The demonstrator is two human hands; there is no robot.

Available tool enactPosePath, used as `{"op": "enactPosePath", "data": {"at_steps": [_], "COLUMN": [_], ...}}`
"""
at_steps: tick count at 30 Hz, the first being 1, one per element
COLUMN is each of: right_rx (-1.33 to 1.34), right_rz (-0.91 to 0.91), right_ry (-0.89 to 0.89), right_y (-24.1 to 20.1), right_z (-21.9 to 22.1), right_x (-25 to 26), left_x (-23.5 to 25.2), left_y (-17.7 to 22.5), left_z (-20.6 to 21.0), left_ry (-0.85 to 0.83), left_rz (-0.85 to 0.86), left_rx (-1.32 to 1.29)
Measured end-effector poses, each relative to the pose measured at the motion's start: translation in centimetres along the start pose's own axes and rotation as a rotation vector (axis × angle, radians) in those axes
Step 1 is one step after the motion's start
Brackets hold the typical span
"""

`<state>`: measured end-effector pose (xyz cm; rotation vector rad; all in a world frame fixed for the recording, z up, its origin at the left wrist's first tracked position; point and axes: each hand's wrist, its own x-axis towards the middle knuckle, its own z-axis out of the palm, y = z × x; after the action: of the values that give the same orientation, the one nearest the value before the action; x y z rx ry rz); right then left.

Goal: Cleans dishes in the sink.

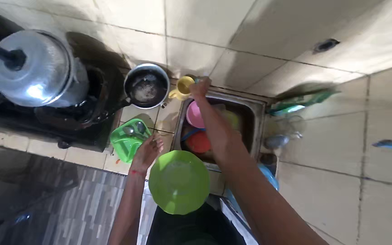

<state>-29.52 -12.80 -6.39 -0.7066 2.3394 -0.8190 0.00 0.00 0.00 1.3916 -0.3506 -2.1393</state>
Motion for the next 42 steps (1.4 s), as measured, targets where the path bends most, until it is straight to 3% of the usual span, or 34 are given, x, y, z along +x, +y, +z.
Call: {"op": "enactPosePath", "data": {"at_steps": [6,10,14,18,21,24,29,34,37,42], "right_rx": [0.229,0.438,0.238,-0.142,-0.165,-0.254,-0.371,-0.432,-0.511,-0.643], "right_rz": [0.042,0.077,-0.057,0.067,0.268,0.386,0.400,0.241,0.201,-0.085], "right_ry": [-0.065,-0.077,0.152,0.508,0.551,0.421,0.251,0.210,0.101,0.013], "right_y": [-0.1,3.0,10.5,19.3,24.6,28.0,28.3,27.8,25.1,18.9], "right_z": [-1.3,-6.4,-15.5,-24.2,-27.9,-28.7,-29.5,-29.6,-29.4,-29.5], "right_x": [0.0,-3.5,-9.4,-12.2,-11.7,-9.9,-8.1,-6.9,-6.3,-9.4], "left_x": [-0.9,-1.2,-2.2,-3.5,-4.3,-4.9,-5.7,-7.1,-7.9,-7.7], "left_y": [-0.8,-0.7,-0.4,-0.7,-1.1,-1.5,-2.4,-3.3,-4.3,-7.6], "left_z": [-1.5,-1.7,-1.8,-1.1,0.0,1.3,2.1,2.3,4.1,10.0], "left_ry": [-0.033,-0.056,-0.048,-0.012,-0.061,-0.074,-0.072,-0.113,-0.164,-0.342], "left_rz": [0.011,0.022,0.032,0.053,0.064,0.049,0.060,0.112,0.143,0.078], "left_rx": [0.021,0.051,0.065,0.138,0.192,0.234,0.277,0.349,0.424,0.535]}}
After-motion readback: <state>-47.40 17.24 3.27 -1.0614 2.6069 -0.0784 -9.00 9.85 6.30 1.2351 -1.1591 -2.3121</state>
